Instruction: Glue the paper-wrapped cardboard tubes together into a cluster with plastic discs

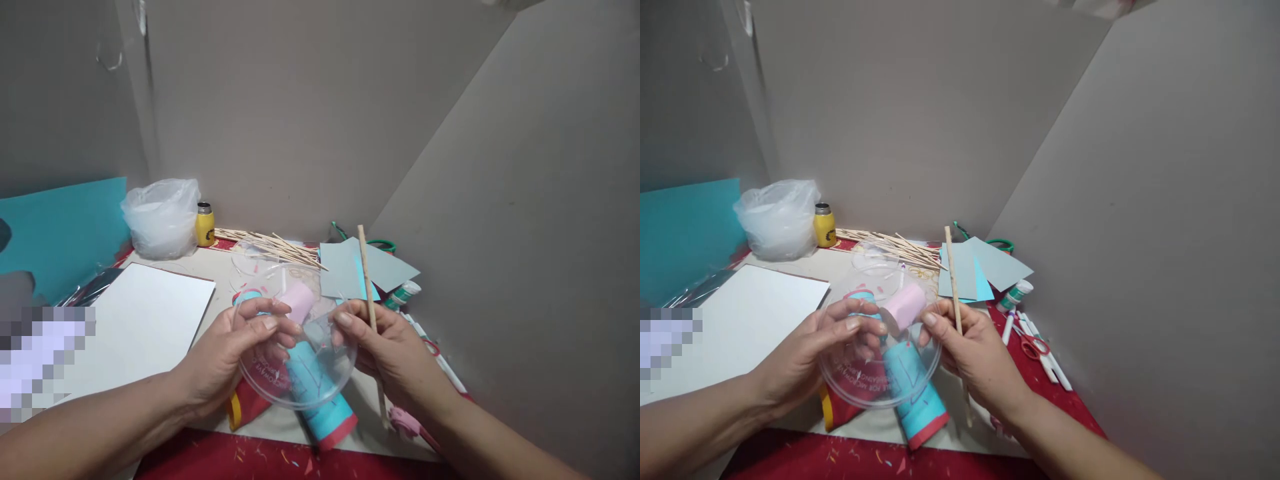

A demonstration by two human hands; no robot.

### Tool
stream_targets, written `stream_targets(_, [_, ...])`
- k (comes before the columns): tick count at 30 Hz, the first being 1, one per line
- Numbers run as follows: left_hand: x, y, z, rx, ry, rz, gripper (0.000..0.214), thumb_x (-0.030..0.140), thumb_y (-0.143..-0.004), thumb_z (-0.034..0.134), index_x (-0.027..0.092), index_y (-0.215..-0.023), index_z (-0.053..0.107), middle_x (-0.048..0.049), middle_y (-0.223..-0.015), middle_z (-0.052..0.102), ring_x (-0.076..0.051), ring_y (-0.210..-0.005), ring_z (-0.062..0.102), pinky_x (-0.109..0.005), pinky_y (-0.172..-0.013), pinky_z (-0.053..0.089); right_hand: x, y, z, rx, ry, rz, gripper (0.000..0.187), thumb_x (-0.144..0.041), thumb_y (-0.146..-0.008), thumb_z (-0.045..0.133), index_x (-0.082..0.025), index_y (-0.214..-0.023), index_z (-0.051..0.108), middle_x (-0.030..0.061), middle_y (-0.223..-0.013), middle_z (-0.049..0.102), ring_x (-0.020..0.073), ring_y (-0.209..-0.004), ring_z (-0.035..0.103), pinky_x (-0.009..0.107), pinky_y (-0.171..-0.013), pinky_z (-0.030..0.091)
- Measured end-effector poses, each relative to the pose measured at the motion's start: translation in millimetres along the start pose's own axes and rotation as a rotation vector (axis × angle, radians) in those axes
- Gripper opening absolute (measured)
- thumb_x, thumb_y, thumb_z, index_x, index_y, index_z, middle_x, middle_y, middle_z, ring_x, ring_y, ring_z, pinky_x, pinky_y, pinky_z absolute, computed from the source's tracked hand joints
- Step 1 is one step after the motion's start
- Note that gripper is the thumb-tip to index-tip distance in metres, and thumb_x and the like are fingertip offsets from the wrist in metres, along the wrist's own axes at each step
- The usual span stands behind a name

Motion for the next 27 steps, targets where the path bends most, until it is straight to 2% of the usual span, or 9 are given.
stream_targets(2, [-0.2,-0.3,-0.2,-0.012,0.014,-0.014,0.028,0.030,-0.079,0.085,0.014,-0.099,0.072,-0.0078,-0.093,0.074,-0.014,-0.081,0.066,-0.025,-0.075,0.054,-0.4,-0.1,2.6,-0.005,-0.004,-0.013,0.048,-0.059,-0.071,0.084,-0.018,-0.079,0.060,-0.0005,-0.063,0.065,0.0059,-0.045,0.041,0.019,-0.043,0.027])
stream_targets(7, [-1.5,-3.8,0.3,-0.075,0.045,-0.039,0.024,0.029,-0.080,0.083,0.015,-0.095,0.070,-0.0057,-0.093,0.067,-0.014,-0.083,0.061,-0.027,-0.080,0.054,1.2,-0.9,6.4,-0.054,-0.015,-0.023,0.049,-0.061,-0.072,0.082,-0.019,-0.080,0.058,-0.0028,-0.061,0.064,0.0022,-0.038,0.025,0.018,-0.038,0.018])
stream_targets(12, [-2.2,-5.4,1.5,-0.130,0.061,-0.031,0.024,0.028,-0.082,0.082,0.016,-0.098,0.069,-0.0043,-0.095,0.064,-0.011,-0.078,0.056,-0.026,-0.078,0.054,3.3,-3.1,7.3,-0.089,-0.017,-0.037,0.046,-0.060,-0.077,0.079,-0.019,-0.080,0.058,-0.0020,-0.064,0.066,0.0032,-0.041,0.030,0.019,-0.040,0.022])
stream_targets(15, [-1.1,-5.6,0.2,-0.105,0.026,-0.008,0.026,0.029,-0.082,0.081,0.017,-0.103,0.069,-0.0037,-0.094,0.065,-0.011,-0.078,0.057,-0.026,-0.077,0.054,2.4,-3.8,7.8,-0.115,0.025,-0.045,0.046,-0.061,-0.080,0.076,-0.018,-0.081,0.059,-0.0031,-0.062,0.062,0.0024,-0.040,0.027,0.018,-0.040,0.018])
stream_targets(19, [9.0,-4.3,-3.9,-0.028,-0.079,0.084,0.025,0.031,-0.088,0.076,0.020,-0.109,0.068,-0.0030,-0.096,0.068,-0.012,-0.078,0.060,-0.025,-0.075,0.054,-4.7,-2.6,3.4,-0.112,0.099,-0.122,0.051,-0.068,-0.089,0.060,-0.017,-0.098,0.064,-0.0003,-0.071,0.063,0.0041,-0.041,0.030,0.020,-0.039,0.019])
stream_targets(22, [24.1,-2.3,-7.2,0.002,-0.196,0.211,0.026,0.036,-0.092,0.072,0.023,-0.114,0.068,-0.0027,-0.098,0.070,-0.012,-0.080,0.062,-0.023,-0.076,0.053,-11.1,3.0,-3.6,-0.072,0.133,-0.206,0.059,-0.069,-0.096,0.045,-0.016,-0.108,0.066,0.0024,-0.073,0.064,0.0063,-0.043,0.035,0.021,-0.039,0.024])
stream_targets(25, [39.3,-0.1,-14.6,0.073,-0.342,0.351,0.028,0.037,-0.095,0.068,0.026,-0.120,0.067,-0.0019,-0.102,0.071,-0.012,-0.082,0.062,-0.023,-0.079,0.054,-10.8,15.1,-9.3,-0.038,0.227,-0.228,0.056,-0.064,-0.098,0.046,-0.015,-0.111,0.070,0.0006,-0.070,0.061,0.0074,-0.044,0.037,0.022,-0.040,0.030])
stream_targets(27, [46.7,1.2,-18.5,0.111,-0.422,0.435,0.029,0.037,-0.096,0.065,0.027,-0.123,0.066,-0.0022,-0.104,0.071,-0.014,-0.086,0.064,-0.024,-0.080,0.055,-6.3,25.9,-7.3,-0.077,0.352,-0.211,0.054,-0.060,-0.100,0.046,-0.016,-0.115,0.072,-0.0021,-0.060,0.056,0.0094,-0.045,0.043,0.022,-0.042,0.039])
Point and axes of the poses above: each hand's wrist, its own y-axis away from the middle knuckle, its own z-axis out of the palm, x = y × z, the point moved 8 cm from there along -y, towards the middle knuckle
